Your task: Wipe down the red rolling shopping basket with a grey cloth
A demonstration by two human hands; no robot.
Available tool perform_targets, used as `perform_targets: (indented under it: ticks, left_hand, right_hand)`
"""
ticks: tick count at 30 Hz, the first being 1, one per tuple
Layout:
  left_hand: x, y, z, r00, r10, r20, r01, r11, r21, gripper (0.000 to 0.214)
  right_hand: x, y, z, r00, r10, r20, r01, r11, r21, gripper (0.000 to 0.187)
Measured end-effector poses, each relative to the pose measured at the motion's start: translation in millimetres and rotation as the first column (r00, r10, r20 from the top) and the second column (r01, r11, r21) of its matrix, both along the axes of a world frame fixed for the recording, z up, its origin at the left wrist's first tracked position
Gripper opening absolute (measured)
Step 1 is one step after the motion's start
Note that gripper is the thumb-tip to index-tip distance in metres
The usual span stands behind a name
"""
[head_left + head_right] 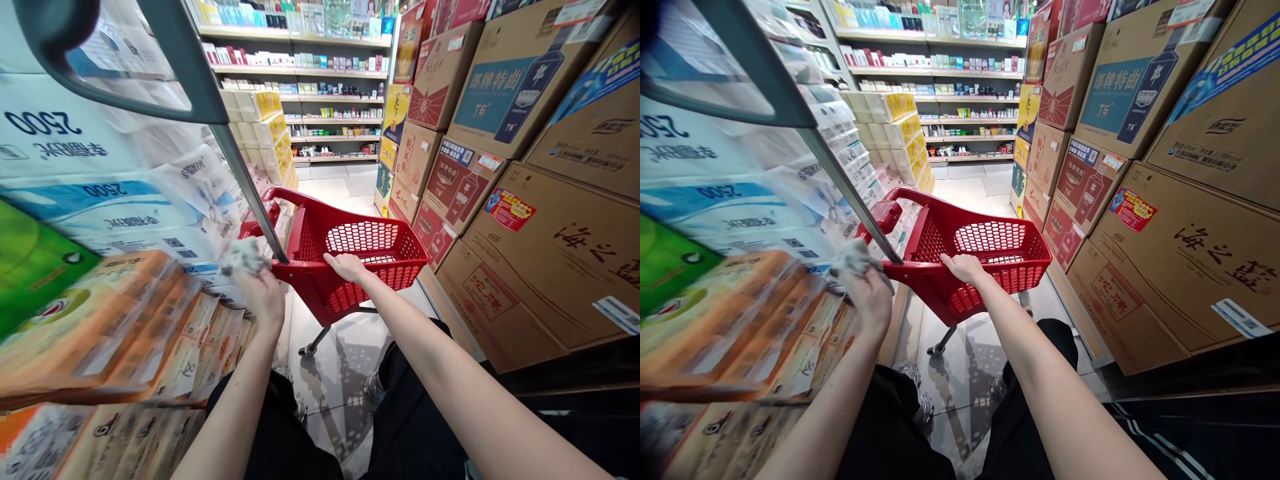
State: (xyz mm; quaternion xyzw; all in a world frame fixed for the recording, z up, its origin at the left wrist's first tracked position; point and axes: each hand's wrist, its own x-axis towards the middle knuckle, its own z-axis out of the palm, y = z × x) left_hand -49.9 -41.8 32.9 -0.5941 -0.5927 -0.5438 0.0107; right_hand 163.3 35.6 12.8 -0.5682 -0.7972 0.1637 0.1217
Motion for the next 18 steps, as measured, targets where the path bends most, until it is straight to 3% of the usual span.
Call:
perform_targets:
  ticks: [5,8,13,18]
  left_hand:
    - [25,5,20.8,0.963,-0.100,-0.250,0.082,0.993,-0.081,0.052]
    - [17,13,24.4,0.954,-0.104,-0.282,0.073,0.990,-0.117,0.054]
    - [-2,36,27.4,0.918,-0.027,-0.395,-0.056,0.979,-0.196,0.059]
    - [-15,38,23.2,0.810,-0.020,-0.586,-0.050,0.993,-0.103,0.062]
  right_hand:
    - [-1,0,0.4,1.000,0.003,0.008,-0.003,1.000,0.009,0.085]
    - [0,-1,2.1,1.000,0.001,0.012,-0.002,1.000,0.013,0.084]
    - [3,-5,5.0,1.000,-0.005,0.031,0.005,1.000,0.000,0.082]
    - [3,-7,8.8,0.999,-0.001,0.040,0.001,1.000,-0.012,0.081]
